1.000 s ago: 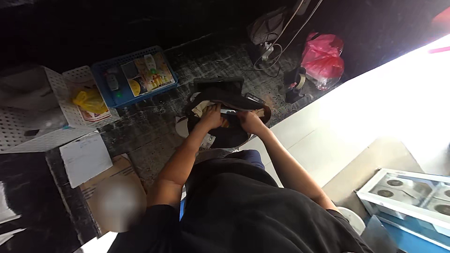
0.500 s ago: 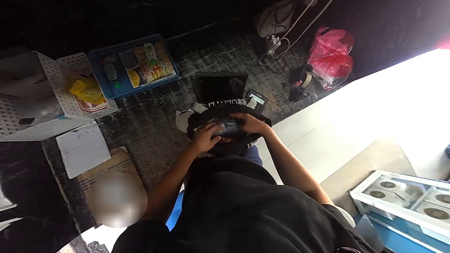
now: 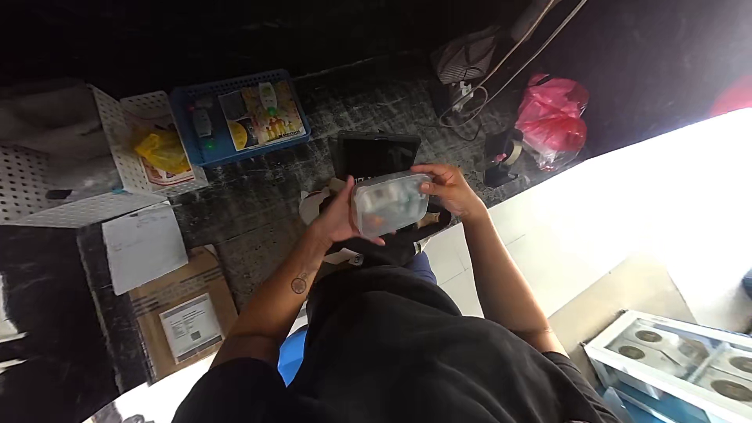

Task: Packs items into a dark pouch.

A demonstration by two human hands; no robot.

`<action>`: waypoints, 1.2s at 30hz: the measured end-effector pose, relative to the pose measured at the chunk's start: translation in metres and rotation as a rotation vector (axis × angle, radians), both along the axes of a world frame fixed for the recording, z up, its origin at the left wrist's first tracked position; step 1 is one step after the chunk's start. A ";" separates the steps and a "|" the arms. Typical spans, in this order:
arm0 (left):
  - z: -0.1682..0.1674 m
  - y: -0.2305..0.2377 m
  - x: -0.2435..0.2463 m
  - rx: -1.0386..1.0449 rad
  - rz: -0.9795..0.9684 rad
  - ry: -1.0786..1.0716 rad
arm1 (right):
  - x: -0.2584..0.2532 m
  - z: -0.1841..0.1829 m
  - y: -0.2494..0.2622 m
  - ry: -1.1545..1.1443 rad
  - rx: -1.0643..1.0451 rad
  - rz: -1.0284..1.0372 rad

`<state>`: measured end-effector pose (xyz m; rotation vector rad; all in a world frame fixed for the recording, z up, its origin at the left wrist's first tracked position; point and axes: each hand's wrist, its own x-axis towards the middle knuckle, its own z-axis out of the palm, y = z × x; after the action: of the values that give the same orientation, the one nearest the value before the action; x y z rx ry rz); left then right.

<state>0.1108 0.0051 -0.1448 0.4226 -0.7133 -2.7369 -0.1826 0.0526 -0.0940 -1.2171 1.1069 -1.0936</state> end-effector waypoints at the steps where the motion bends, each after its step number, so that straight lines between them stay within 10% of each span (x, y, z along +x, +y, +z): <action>1: -0.009 0.007 -0.010 0.106 -0.065 0.083 | 0.001 -0.006 0.000 0.030 0.003 -0.032; 14: -0.028 0.066 -0.079 0.359 0.366 -0.140 | 0.108 -0.027 0.065 1.016 0.003 -0.116; 24: -0.083 0.062 -0.065 0.331 0.404 -0.048 | 0.072 -0.028 0.081 0.967 -0.036 -0.240; 33: -0.034 0.060 -0.041 -0.782 0.380 -1.043 | 0.065 -0.042 0.125 1.024 -0.147 -0.352; 36: -0.023 0.058 -0.049 -1.194 0.449 -0.962 | 0.068 -0.043 0.125 1.053 -0.203 -0.348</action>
<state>0.0621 0.0629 -0.1677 1.3141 -1.9242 -1.1843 -0.1149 0.1776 -0.1370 -1.8884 2.0924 -0.7947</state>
